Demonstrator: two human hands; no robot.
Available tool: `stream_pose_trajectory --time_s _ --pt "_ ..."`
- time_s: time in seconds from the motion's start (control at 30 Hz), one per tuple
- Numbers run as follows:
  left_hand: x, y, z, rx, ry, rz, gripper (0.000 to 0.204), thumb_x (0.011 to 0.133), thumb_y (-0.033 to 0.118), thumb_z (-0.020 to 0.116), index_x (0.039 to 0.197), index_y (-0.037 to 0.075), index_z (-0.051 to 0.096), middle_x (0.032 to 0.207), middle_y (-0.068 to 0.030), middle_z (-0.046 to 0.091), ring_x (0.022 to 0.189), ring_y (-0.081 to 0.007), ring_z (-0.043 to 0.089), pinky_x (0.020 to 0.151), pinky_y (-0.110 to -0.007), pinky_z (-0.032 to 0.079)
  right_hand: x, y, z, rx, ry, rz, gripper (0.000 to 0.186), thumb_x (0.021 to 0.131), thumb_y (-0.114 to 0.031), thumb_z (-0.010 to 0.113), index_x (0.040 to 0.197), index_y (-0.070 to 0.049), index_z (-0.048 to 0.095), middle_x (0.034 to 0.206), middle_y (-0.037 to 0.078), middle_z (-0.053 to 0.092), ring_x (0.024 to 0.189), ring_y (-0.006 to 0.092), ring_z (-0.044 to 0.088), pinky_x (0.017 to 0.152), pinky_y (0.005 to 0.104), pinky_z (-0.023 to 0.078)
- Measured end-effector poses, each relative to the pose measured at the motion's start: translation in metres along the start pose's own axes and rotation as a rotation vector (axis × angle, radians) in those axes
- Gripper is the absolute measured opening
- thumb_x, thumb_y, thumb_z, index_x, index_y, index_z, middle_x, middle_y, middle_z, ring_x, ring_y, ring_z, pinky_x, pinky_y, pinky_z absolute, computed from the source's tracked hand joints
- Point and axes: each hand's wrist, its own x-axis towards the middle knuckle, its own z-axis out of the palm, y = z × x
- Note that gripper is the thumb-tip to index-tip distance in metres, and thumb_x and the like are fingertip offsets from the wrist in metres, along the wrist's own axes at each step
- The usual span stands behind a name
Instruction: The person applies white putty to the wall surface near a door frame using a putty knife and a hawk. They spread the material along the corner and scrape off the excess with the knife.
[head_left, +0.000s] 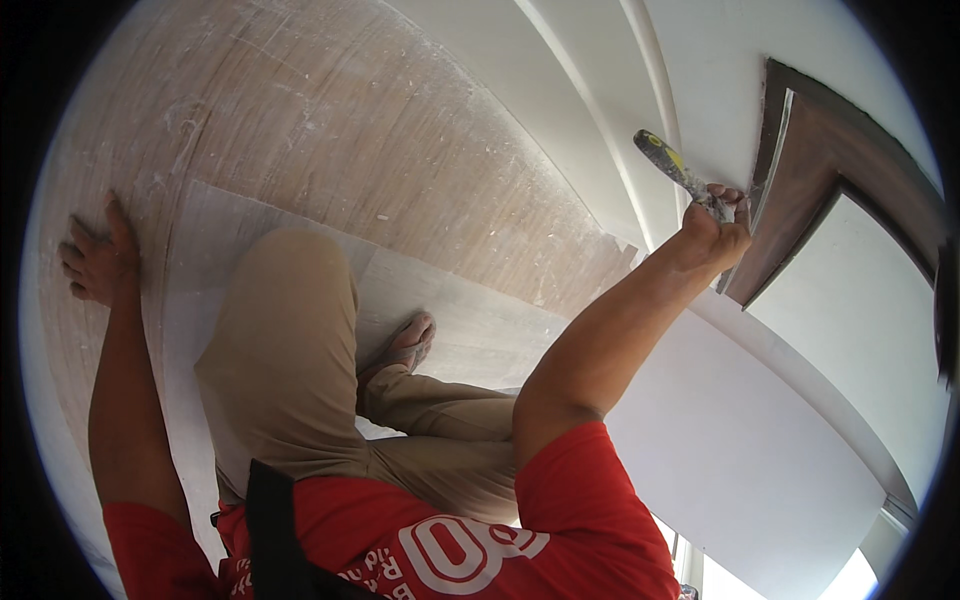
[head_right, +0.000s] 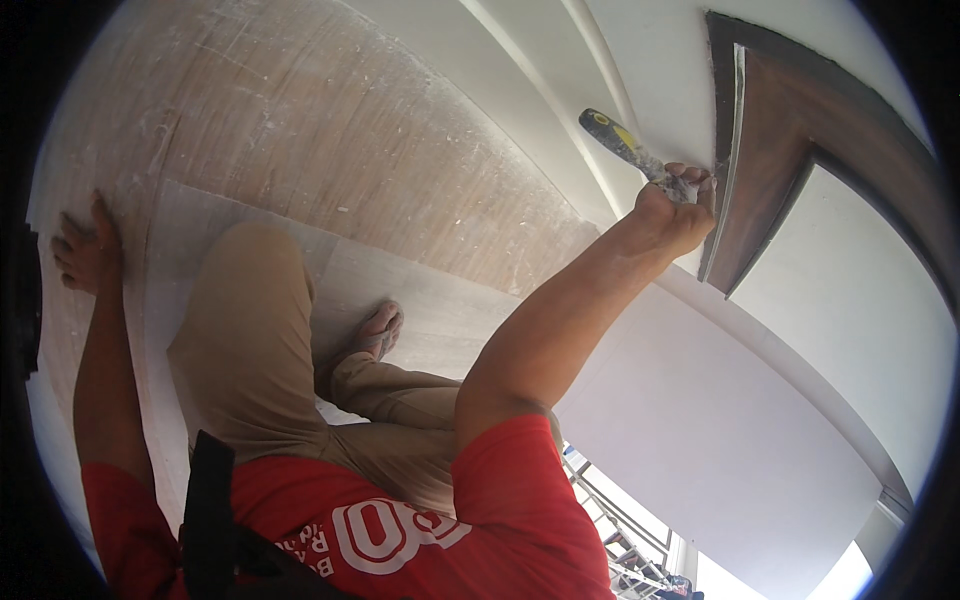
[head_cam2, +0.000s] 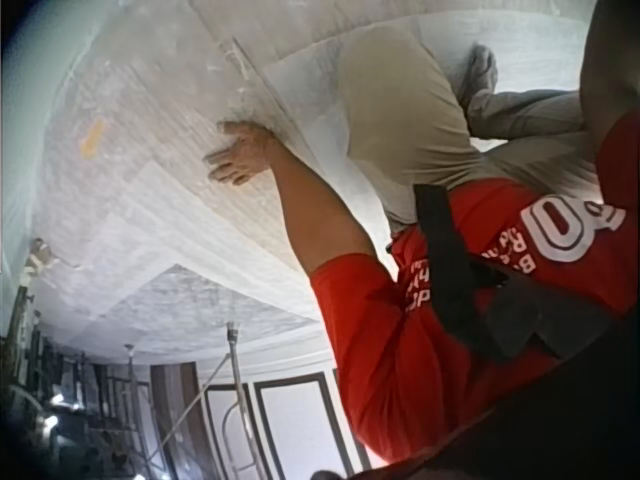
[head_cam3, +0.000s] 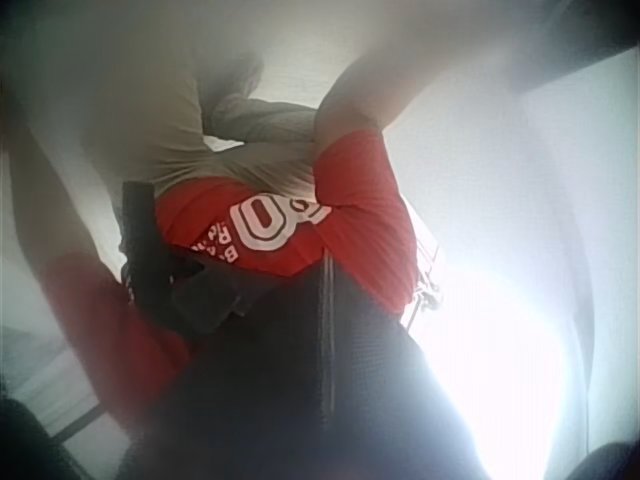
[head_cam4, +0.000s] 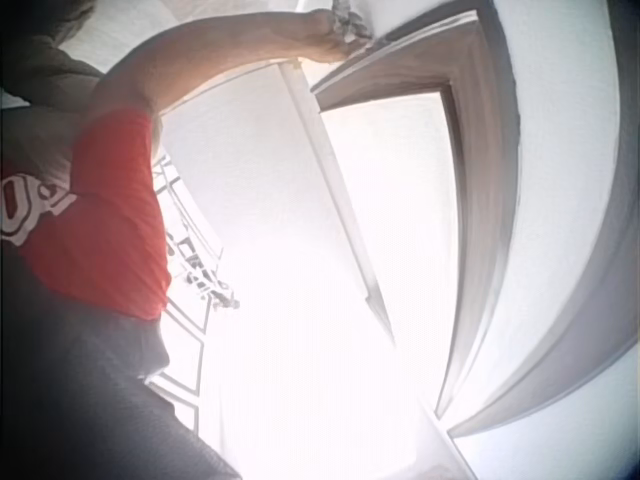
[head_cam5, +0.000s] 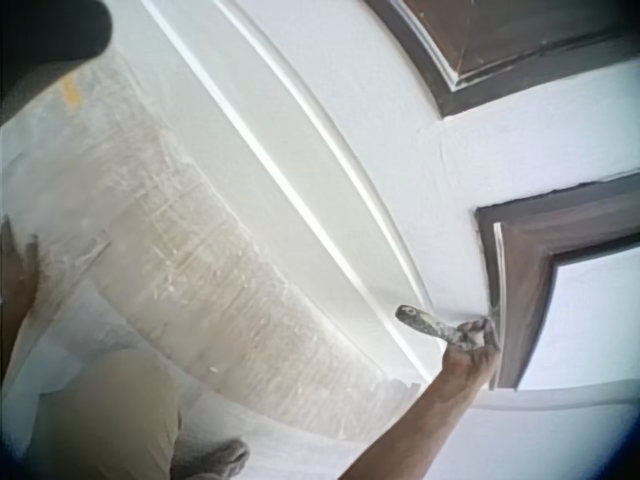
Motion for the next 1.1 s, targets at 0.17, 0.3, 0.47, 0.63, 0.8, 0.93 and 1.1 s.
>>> stream_pose_trajectory --time_s 0.17,0.3,0.47,0.63,0.8,0.93,1.1 --pt "0.003 -0.003 -0.005 -0.024 0.004 -0.002 0.091 0.077 0.082 0.034 0.143 0.02 0.035 0.148 -0.0187 0.025 0.137 -0.0349 0.022 0.108 -0.054 0.015 0.002 0.006 0.001 0.122 0.015 0.078 0.006 0.086 -0.005 0.055 0.089 -0.002 0.052 0.077 0.008 0.052 0.07 0.0207 0.05 0.062 0.0342 0.044" --pt "0.0 0.002 -0.002 -0.016 -0.002 -0.005 0.091 0.077 0.082 0.033 0.144 0.02 0.035 0.148 -0.0191 0.025 0.137 -0.0353 0.021 0.108 -0.053 0.015 -0.012 0.0 0.013 0.159 0.045 0.094 0.005 0.085 -0.004 0.055 0.088 -0.002 0.053 0.078 0.009 0.052 0.072 0.0214 0.049 0.061 0.0356 0.044" --pt "0.001 0.001 -0.008 -0.021 -0.007 -0.01 0.091 0.077 0.082 0.034 0.144 0.019 0.034 0.148 -0.0194 0.025 0.138 -0.0358 0.021 0.108 -0.054 0.015 -0.004 0.004 0.008 0.143 -0.006 0.141 0.01 0.081 -0.003 0.059 0.089 -0.002 0.053 0.08 0.008 0.053 0.072 0.0204 0.049 0.062 0.0364 0.044" --pt "0.001 0.0 -0.008 -0.013 -0.013 -0.012 0.091 0.078 0.081 0.035 0.144 0.018 0.034 0.148 -0.0198 0.025 0.137 -0.0359 0.022 0.108 -0.054 0.015 0.003 -0.001 0.011 0.43 0.034 0.36 0.008 0.082 -0.001 0.053 0.09 -0.002 0.053 0.08 0.007 0.053 0.072 0.0188 0.049 0.06 0.035 0.044" --pt "0.0 0.001 -0.005 -0.015 -0.011 -0.006 0.091 0.078 0.081 0.035 0.143 0.018 0.035 0.148 -0.0203 0.026 0.137 -0.0359 0.022 0.107 -0.055 0.015 0.007 -0.006 0.014 0.325 0.097 0.265 0.009 0.085 -0.002 0.048 0.093 -0.001 0.053 0.082 0.009 0.052 0.073 0.0195 0.049 0.059 0.0357 0.045" --pt "0.0 0.003 -0.007 -0.029 0.002 -0.003 0.091 0.078 0.081 0.035 0.143 0.018 0.035 0.147 -0.0201 0.026 0.137 -0.036 0.022 0.107 -0.055 0.015 0.004 0.002 0.023 0.163 0.204 0.052 0.014 0.085 -0.004 0.047 0.096 0.002 0.052 0.086 0.011 0.053 0.075 0.0212 0.049 0.06 0.0358 0.044" --pt "0.001 0.001 -0.002 0.006 0.012 -0.001 0.091 0.078 0.081 0.033 0.144 0.019 0.035 0.148 -0.0196 0.026 0.137 -0.0355 0.022 0.108 -0.053 0.015 -0.001 0.005 0.033 -0.054 0.245 -0.044 0.021 0.076 0.004 0.047 0.096 0.004 0.051 0.091 0.014 0.054 0.078 0.024 0.052 0.06 0.0368 0.042"
